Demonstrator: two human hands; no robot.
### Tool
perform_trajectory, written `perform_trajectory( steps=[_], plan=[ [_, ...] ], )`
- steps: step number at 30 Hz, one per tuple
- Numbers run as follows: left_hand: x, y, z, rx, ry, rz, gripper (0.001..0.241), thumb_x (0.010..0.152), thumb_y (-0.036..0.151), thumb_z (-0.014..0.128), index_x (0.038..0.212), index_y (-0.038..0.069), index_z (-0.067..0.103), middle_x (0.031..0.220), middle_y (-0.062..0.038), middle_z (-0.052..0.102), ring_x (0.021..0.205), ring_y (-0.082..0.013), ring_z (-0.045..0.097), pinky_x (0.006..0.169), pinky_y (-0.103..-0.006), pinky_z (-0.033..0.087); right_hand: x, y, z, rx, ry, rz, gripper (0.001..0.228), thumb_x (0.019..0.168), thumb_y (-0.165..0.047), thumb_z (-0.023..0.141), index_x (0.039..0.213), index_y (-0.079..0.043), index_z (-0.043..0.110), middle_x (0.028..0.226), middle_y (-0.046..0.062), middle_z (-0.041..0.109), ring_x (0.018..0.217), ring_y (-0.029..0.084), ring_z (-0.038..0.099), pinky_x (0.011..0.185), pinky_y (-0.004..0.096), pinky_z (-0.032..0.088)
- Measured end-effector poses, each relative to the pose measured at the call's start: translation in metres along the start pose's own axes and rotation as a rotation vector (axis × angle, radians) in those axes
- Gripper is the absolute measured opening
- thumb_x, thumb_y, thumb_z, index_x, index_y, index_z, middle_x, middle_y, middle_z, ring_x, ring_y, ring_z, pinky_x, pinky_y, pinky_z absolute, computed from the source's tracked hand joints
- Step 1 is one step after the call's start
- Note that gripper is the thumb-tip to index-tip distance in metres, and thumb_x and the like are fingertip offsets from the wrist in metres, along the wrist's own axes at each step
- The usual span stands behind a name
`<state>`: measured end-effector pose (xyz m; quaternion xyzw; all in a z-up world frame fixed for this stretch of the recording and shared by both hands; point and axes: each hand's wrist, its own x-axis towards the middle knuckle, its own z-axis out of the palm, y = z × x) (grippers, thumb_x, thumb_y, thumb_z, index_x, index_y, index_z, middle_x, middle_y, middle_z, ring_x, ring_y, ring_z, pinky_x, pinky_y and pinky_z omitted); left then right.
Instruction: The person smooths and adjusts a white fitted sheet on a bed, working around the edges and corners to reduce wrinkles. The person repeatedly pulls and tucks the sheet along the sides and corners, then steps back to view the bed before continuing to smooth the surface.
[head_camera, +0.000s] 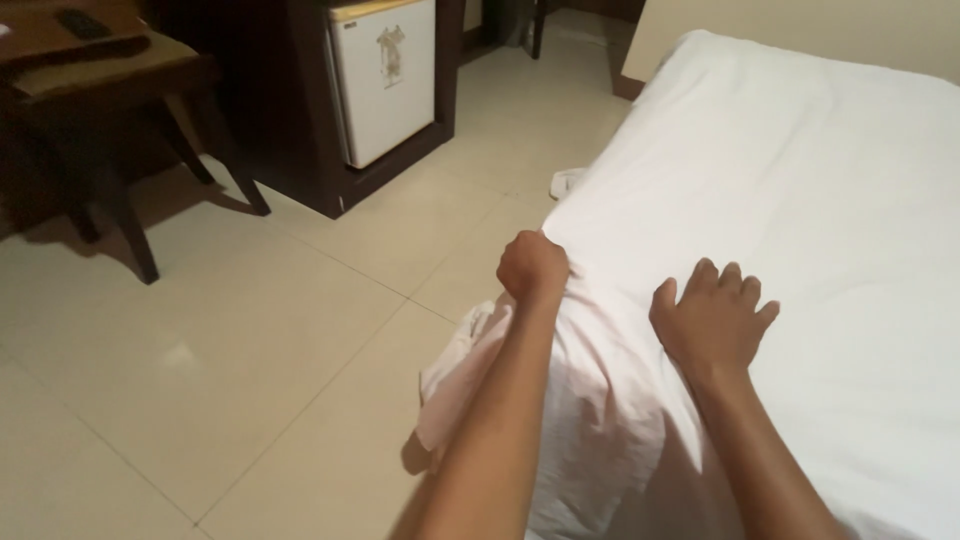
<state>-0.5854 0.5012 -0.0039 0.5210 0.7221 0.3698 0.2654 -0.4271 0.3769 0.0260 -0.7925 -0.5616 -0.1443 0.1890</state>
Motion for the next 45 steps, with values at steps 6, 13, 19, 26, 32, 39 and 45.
perform_trajectory(
  steps=[6, 13, 19, 26, 32, 39, 45],
  plan=[
    [-0.003, 0.004, -0.002, 0.009, -0.003, 0.051, 0.033, 0.101, 0.026, 0.055, 0.095, 0.001, 0.075, 0.1, -0.021, 0.075, 0.095, -0.0368, 0.074, 0.083, -0.0445, 0.059, -0.001, 0.011, 0.01, -0.114, -0.187, -0.089, 0.076, 0.096, -0.058, 0.042, 0.155, -0.01, 0.039, 0.161, 0.024, 0.031, 0.149, 0.047, 0.025, 0.116, 0.067, 0.017],
    [-0.001, 0.0, 0.004, 0.073, -0.086, 0.108, 0.042, 0.102, 0.031, 0.048, 0.122, -0.003, 0.065, 0.112, -0.026, 0.072, 0.104, -0.04, 0.071, 0.09, -0.0495, 0.056, -0.04, 0.017, -0.019, -0.007, -0.306, -0.453, 0.078, 0.095, -0.068, 0.038, 0.157, -0.02, 0.035, 0.165, 0.016, 0.024, 0.152, 0.037, 0.018, 0.119, 0.057, 0.011],
    [-0.002, -0.012, 0.017, 0.024, 0.26, 0.763, 0.041, 0.085, 0.023, 0.058, 0.121, 0.011, 0.074, 0.131, -0.021, 0.068, 0.12, -0.0425, 0.06, 0.103, -0.0507, 0.041, -0.075, 0.057, -0.053, 0.028, -0.34, -0.724, 0.079, 0.097, -0.066, 0.039, 0.156, -0.014, 0.038, 0.164, 0.015, 0.031, 0.151, 0.034, 0.024, 0.12, 0.053, 0.016],
    [-0.042, -0.003, -0.005, 0.1, -0.295, 0.916, 0.044, 0.091, 0.025, 0.05, 0.126, 0.025, 0.076, 0.148, 0.0, 0.068, 0.143, -0.0227, 0.061, 0.128, -0.0424, 0.042, -0.049, 0.175, -0.067, -0.008, -0.398, -0.499, 0.071, 0.099, -0.06, 0.037, 0.156, -0.018, 0.04, 0.166, 0.011, 0.032, 0.153, 0.03, 0.025, 0.122, 0.052, 0.016],
    [-0.106, 0.035, -0.009, 0.617, -0.318, 0.709, 0.075, 0.095, 0.058, 0.039, 0.159, 0.02, 0.031, 0.167, -0.017, 0.018, 0.151, -0.0479, 0.011, 0.117, -0.0687, 0.01, -0.017, 0.242, -0.027, -0.041, -0.196, -0.074, 0.071, 0.099, -0.058, 0.041, 0.155, -0.015, 0.042, 0.163, 0.018, 0.034, 0.153, 0.035, 0.026, 0.121, 0.058, 0.02],
    [-0.132, 0.074, 0.058, 0.615, -0.359, 0.866, 0.077, 0.096, 0.064, 0.034, 0.16, 0.021, 0.028, 0.166, -0.022, 0.015, 0.151, -0.0545, 0.005, 0.117, -0.0706, -0.001, 0.013, 0.247, -0.003, -0.076, -0.19, 0.031, 0.072, 0.099, -0.06, 0.039, 0.158, -0.019, 0.038, 0.166, 0.016, 0.03, 0.154, 0.037, 0.025, 0.12, 0.062, 0.018],
    [-0.141, 0.085, 0.082, 0.423, -0.448, 1.037, 0.063, 0.093, 0.061, 0.042, 0.149, 0.032, 0.051, 0.164, -0.011, 0.031, 0.154, -0.0435, 0.014, 0.12, -0.0685, 0.001, -0.021, 0.234, -0.011, -0.076, -0.174, -0.077, 0.079, 0.098, -0.065, 0.04, 0.159, -0.016, 0.033, 0.166, 0.021, 0.024, 0.154, 0.039, 0.018, 0.12, 0.061, 0.011]
  ],
)
